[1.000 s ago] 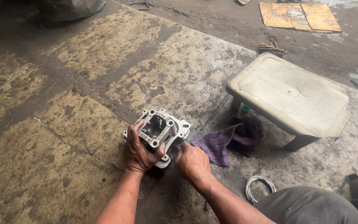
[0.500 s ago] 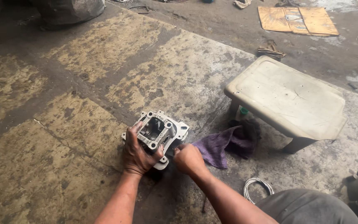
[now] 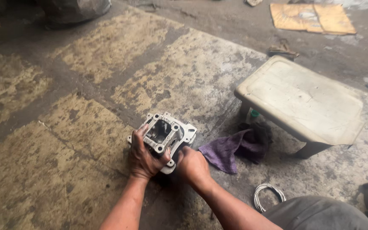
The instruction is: The person is cleaning a metallic engine part using a cloth and a small tool. They wipe the surface and scrape off residue from the edges and crevices.
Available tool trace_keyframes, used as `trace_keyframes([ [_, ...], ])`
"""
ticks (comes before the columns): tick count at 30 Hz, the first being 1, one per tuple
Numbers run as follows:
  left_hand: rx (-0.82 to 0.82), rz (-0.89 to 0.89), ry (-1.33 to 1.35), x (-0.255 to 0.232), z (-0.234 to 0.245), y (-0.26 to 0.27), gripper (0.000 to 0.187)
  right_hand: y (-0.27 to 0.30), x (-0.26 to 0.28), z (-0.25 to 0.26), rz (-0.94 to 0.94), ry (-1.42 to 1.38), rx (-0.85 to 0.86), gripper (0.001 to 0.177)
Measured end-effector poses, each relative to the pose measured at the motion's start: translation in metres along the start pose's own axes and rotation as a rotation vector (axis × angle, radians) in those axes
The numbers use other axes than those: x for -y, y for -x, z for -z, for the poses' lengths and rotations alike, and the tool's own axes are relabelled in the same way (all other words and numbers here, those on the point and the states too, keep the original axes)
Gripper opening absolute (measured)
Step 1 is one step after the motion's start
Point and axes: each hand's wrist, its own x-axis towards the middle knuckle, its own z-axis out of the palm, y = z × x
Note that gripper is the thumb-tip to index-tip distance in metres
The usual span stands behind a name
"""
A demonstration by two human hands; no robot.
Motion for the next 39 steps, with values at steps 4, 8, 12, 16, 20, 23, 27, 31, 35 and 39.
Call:
trace_keyframes([
  [4, 0.03, 0.02, 0.018, -0.001, 0.002, -0.001, 0.096, 0.018, 0.011, 0.031, 0.138, 0.32, 0.065, 0.023],
  [8, 0.071, 0.084, 0.002, -0.004, 0.003, -0.002, 0.095, 0.018, 0.013, 0.037, 0.191, 0.275, 0.046, 0.028],
  [12, 0.056, 0.052, 0.01, -0.003, 0.003, 0.0, 0.096, 0.001, 0.008, 0.031, 0.253, 0.258, 0.054, 0.027],
  [16, 0.013, 0.012, 0.015, 0.001, 0.0, 0.0, 0.093, -0.014, -0.001, 0.008, 0.126, 0.106, 0.028, 0.025],
  [20, -0.004, 0.007, 0.031, -0.002, 0.003, -0.006, 0.094, -0.001, 0.004, 0.0, 0.039, 0.033, -0.075, 0.028],
  [23, 0.027, 0.042, 0.045, -0.005, 0.005, -0.007, 0.095, 0.003, 0.014, 0.022, 0.098, 0.132, -0.016, 0.028],
  [27, 0.027, 0.0, 0.014, -0.002, 0.005, -0.004, 0.093, 0.008, 0.015, 0.035, -0.016, 0.15, 0.071, 0.027],
  [31, 0.038, 0.044, 0.035, 0.0, 0.003, -0.001, 0.095, 0.001, 0.017, 0.014, -0.016, 0.095, 0.013, 0.029],
  [35, -0.002, 0.01, 0.053, -0.003, 0.005, 0.0, 0.093, 0.001, 0.008, -0.001, 0.027, -0.005, -0.137, 0.027],
  [39, 0.075, 0.092, 0.042, -0.004, 0.007, -0.006, 0.095, -0.007, 0.005, 0.015, 0.243, 0.262, -0.054, 0.023],
])
